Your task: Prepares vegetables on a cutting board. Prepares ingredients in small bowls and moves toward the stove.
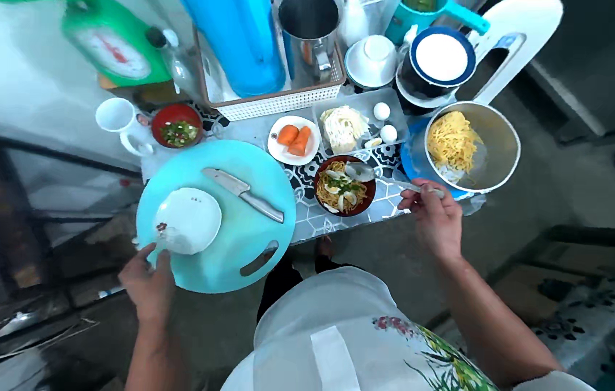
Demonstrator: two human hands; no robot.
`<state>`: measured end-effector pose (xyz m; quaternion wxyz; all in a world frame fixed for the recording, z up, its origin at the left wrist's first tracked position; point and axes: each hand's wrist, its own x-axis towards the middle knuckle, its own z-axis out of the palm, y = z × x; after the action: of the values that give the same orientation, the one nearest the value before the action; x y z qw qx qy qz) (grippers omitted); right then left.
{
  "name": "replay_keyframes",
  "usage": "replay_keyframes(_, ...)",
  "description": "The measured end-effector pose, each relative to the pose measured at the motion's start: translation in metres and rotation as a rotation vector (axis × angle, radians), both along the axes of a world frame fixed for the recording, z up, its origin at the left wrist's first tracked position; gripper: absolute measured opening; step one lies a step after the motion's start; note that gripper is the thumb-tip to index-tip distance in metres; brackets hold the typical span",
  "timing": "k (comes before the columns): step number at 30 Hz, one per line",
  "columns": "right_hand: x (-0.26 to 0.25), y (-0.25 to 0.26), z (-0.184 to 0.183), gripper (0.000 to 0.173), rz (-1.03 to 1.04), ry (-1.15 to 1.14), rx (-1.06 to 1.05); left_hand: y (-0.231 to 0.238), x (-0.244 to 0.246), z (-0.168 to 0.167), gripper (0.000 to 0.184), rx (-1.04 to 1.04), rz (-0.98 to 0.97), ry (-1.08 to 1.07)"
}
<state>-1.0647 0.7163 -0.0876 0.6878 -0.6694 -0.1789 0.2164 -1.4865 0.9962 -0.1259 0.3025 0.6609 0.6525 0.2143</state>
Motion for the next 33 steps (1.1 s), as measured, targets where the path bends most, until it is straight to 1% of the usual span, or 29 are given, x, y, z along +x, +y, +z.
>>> replay_keyframes(1, 0.0, 0.002, 0.005, 0.027, 0.015, -0.046, 0.019, -0.002, -0.001, -0.001, 0.048, -0.068, 0.047, -0.029)
replay_keyframes(2, -0.002, 0.002, 0.01, 0.026, 0.045, -0.156, 0.022, -0.003, -0.003, -0.003, 0.053, -0.144, 0.094, -0.08)
replay_keyframes(4, -0.004, -0.003, 0.014, 0.028, 0.113, -0.539, -0.042, -0.004, -0.004, -0.006, 0.057, -0.257, 0.181, -0.175)
replay_keyframes(5, -0.006, -0.008, 0.012, 0.031, 0.139, -0.752, -0.1, -0.002, -0.006, -0.008, 0.056, -0.306, 0.206, -0.215)
replay_keyframes(6, -0.009, -0.012, 0.008, 0.03, 0.17, -0.937, -0.158, 0.001, -0.007, -0.009, 0.056, -0.351, 0.219, -0.247)
replay_keyframes(7, -0.013, -0.016, 0.003, 0.025, 0.21, -1.074, -0.22, 0.005, -0.008, -0.01, 0.055, -0.385, 0.225, -0.271)
replay_keyframes(8, -0.019, -0.021, -0.004, 0.023, 0.241, -1.156, -0.267, 0.009, -0.008, -0.009, 0.055, -0.414, 0.224, -0.287)
replay_keyframes(10, -0.031, -0.033, -0.011, 0.022, 0.243, -1.218, -0.312, 0.017, -0.004, -0.004, 0.054, -0.467, 0.233, -0.305)
replay_keyframes(12, -0.045, -0.044, -0.015, 0.022, 0.222, -1.237, -0.367, 0.023, -0.005, -0.002, 0.052, -0.515, 0.241, -0.316)
replay_keyframes(13, -0.051, -0.05, -0.023, 0.024, 0.216, -1.231, -0.4, 0.026, -0.006, -0.003, 0.052, -0.526, 0.241, -0.33)
replay_keyframes(15, -0.059, -0.058, -0.038, 0.025, 0.199, -1.209, -0.474, 0.032, -0.006, -0.007, 0.052, -0.524, 0.244, -0.357)
replay_keyframes(18, -0.063, -0.059, -0.041, 0.024, 0.155, -1.229, -0.516, 0.037, -0.001, -0.006, 0.046, -0.518, 0.255, -0.357)
replay_keyframes(21, -0.066, -0.046, -0.034, 0.026, 0.11, -1.145, -0.525, 0.047, 0.001, -0.006, 0.039, -0.509, 0.229, -0.312)
replay_keyframes(23, -0.069, -0.026, -0.018, 0.033, 0.055, -0.948, -0.432, 0.051, -0.003, -0.01, 0.036, -0.504, 0.186, -0.264)
replay_keyframes(24, -0.07, -0.011, -0.01, 0.036, 0.045, -0.779, -0.339, 0.053, -0.005, -0.013, 0.035, -0.507, 0.166, -0.26)
replay_keyframes(27, -0.077, 0.057, 0.012, 0.029, 0.048, -0.184, -0.03, 0.059, -0.006, -0.015, 0.022, -0.5, 0.155, -0.351)
replay_keyframes(29, -0.084, 0.106, 0.024, 0.029, 0.064, 0.081, 0.055, 0.064, -0.002, -0.009, 0.017, -0.483, 0.158, -0.434)
replay_keyframes(31, -0.092, 0.149, 0.033, 0.033, 0.095, 0.19, 0.084, 0.073, 0.009, 0.0, 0.018, -0.472, 0.153, -0.482)
replay_keyframes(33, -0.098, 0.181, 0.036, 0.033, 0.137, 0.184, 0.115, 0.088, 0.024, 0.003, 0.022, -0.466, 0.146, -0.509)
